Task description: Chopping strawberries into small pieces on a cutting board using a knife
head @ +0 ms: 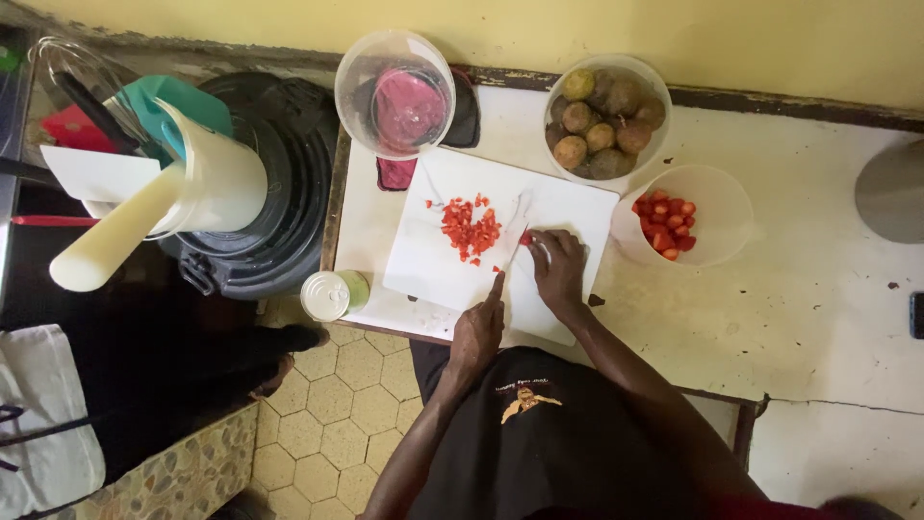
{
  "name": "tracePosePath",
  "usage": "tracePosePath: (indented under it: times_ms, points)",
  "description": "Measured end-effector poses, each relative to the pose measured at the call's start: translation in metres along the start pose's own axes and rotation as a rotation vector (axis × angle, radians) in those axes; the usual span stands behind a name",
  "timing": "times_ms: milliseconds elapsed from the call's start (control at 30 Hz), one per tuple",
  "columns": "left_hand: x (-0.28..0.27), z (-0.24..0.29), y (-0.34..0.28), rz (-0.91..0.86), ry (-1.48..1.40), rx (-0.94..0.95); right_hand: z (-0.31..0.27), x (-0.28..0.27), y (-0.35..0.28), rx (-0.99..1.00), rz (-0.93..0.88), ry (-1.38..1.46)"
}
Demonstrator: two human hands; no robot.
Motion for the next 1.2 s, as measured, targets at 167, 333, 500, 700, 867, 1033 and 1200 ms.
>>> tracePosePath:
  times_ms: [167,333,500,700,867,1033,1200]
  points:
    - [-0.006,0.012,0.002,-0.003,0.047,0.018,0.003,0.003,0.000,0.005,0.003,0.014]
    - [0.001,0.004,0.008,0.006,0.089,0.044,0.004,0.003,-0.001,-0.008,0.020,0.031]
    - [0.003,0.007,0.011,-0.020,0.121,0.003,-0.003,-0.005,0.003,-0.014,0.027,0.054]
    - [0.008,-0.002,0.011,0.006,0.206,0.042,0.004,0.003,0.001,0.018,0.026,0.090]
    - [0.004,0.011,-0.004,0.025,0.172,0.016,0.011,0.007,-0.005,0.051,0.018,0.061]
    - [0.008,0.006,-0.002,0.034,0.182,0.024,0.004,0.002,0.000,0.030,0.015,0.062]
    - [0.008,0.004,-0.003,0.023,0.145,0.010,0.000,-0.002,0.002,-0.006,0.055,0.083]
Point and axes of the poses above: each hand's wrist, its own y-axis towards the middle knuckle, its own x-axis out of the palm, z = x × y, the point moved 1 cm from there along y, towards the middle knuckle, and after that the axes turned 1 degree about -y, right-handed, at the moved point
